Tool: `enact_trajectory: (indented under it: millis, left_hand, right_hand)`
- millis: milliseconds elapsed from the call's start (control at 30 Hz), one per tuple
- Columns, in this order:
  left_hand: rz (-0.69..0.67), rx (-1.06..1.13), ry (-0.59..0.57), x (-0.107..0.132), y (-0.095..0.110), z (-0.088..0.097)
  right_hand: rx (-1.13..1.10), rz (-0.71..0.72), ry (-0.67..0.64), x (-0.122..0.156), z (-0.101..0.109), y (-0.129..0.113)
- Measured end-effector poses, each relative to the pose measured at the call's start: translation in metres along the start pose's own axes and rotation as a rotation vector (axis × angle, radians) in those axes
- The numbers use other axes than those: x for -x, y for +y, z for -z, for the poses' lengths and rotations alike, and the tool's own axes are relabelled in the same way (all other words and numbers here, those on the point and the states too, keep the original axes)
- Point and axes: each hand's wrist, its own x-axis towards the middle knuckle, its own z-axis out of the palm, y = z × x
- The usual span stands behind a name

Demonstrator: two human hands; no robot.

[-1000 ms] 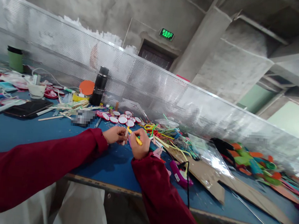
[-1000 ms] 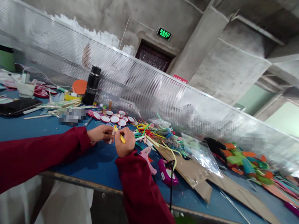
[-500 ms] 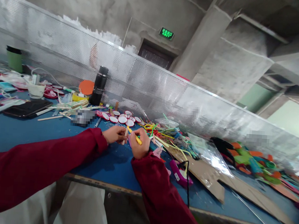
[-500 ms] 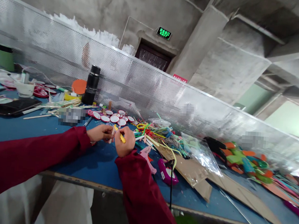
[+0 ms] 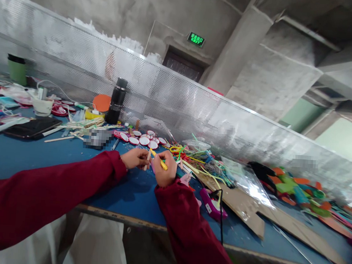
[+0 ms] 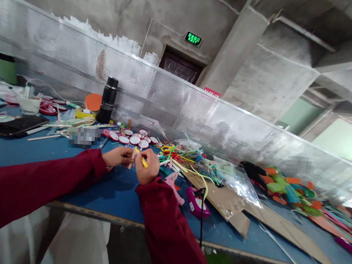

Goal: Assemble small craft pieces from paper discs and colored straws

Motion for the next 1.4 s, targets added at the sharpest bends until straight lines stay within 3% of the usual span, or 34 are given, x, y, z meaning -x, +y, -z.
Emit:
enact_trajectory:
  millis: [1400]
  left_hand:
    - [0.014,0.018,-0.004,0.0014,0.0033,0.0001]
  right_hand:
    - [0.009,0.012,0.019,-0.0006,0.0004,-0.0003]
